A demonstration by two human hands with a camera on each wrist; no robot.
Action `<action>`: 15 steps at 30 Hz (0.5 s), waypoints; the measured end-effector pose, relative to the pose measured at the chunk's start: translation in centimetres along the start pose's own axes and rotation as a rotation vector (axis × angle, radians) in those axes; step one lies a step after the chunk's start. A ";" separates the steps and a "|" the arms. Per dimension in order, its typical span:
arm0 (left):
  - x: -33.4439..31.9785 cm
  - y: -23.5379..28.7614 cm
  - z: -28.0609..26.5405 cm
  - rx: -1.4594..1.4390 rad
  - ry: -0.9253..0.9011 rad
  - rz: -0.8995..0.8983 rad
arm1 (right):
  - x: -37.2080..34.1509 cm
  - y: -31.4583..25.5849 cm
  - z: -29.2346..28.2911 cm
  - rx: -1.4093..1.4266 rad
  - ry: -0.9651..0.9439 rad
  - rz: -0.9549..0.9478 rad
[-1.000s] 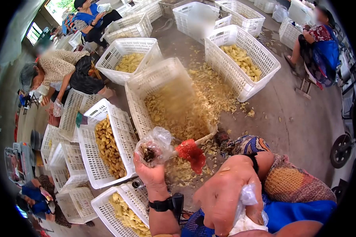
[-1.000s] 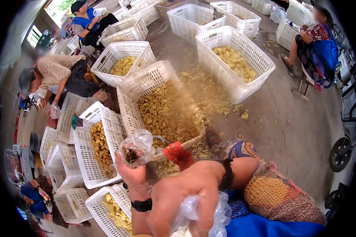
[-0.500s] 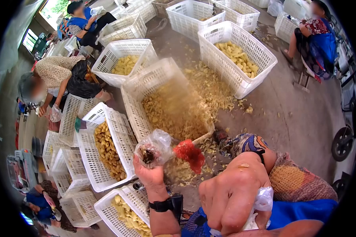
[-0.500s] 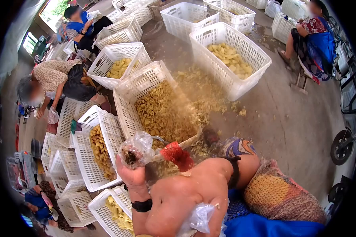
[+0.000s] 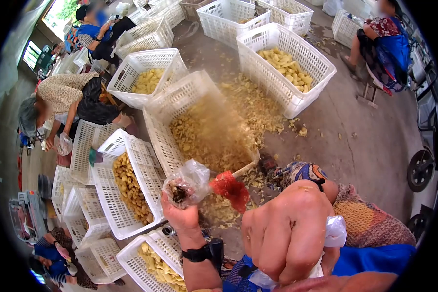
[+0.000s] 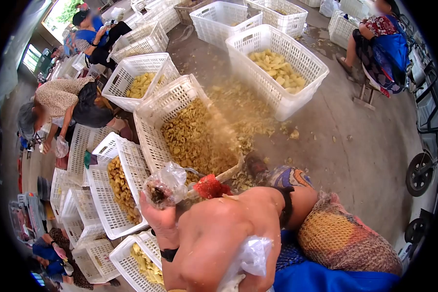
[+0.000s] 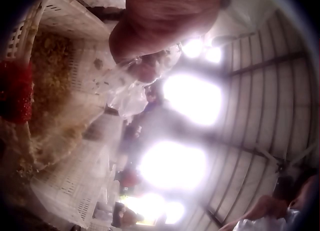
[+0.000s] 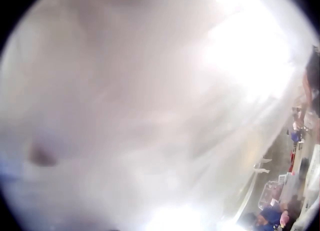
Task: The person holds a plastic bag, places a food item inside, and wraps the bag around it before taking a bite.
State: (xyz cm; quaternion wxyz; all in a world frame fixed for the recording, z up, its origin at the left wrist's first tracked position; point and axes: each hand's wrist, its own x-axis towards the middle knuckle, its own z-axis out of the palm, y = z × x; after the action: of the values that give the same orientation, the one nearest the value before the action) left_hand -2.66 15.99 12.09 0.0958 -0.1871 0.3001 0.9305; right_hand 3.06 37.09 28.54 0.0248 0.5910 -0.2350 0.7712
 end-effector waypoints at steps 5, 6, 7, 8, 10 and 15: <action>0.0 0.1 -0.1 0.015 -0.033 0.001 | 0.3 -1.1 -0.3 -0.109 -0.010 0.158; 0.0 0.1 -0.1 0.014 -0.045 0.001 | 0.3 -1.2 -0.3 -0.120 -0.013 0.184; 0.0 0.1 -0.1 0.014 -0.055 0.002 | 0.3 -1.0 -0.3 -0.125 -0.016 0.131; 0.0 0.1 -0.2 0.016 -0.062 0.001 | 0.3 -0.6 -0.3 -0.129 -0.015 0.078; 0.3 0.2 -0.1 0.013 -0.057 -0.010 | 0.5 -0.2 -0.3 -0.150 -0.018 0.014; -0.3 -0.3 0.3 0.042 0.010 -0.008 | 0.0 -0.5 -0.7 -0.132 -0.051 0.054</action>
State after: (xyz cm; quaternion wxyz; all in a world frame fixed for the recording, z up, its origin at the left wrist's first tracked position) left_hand -2.39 16.37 12.29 0.1020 -0.1911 0.3193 0.9225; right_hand 2.56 37.80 28.57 0.0367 0.6009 -0.3018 0.7392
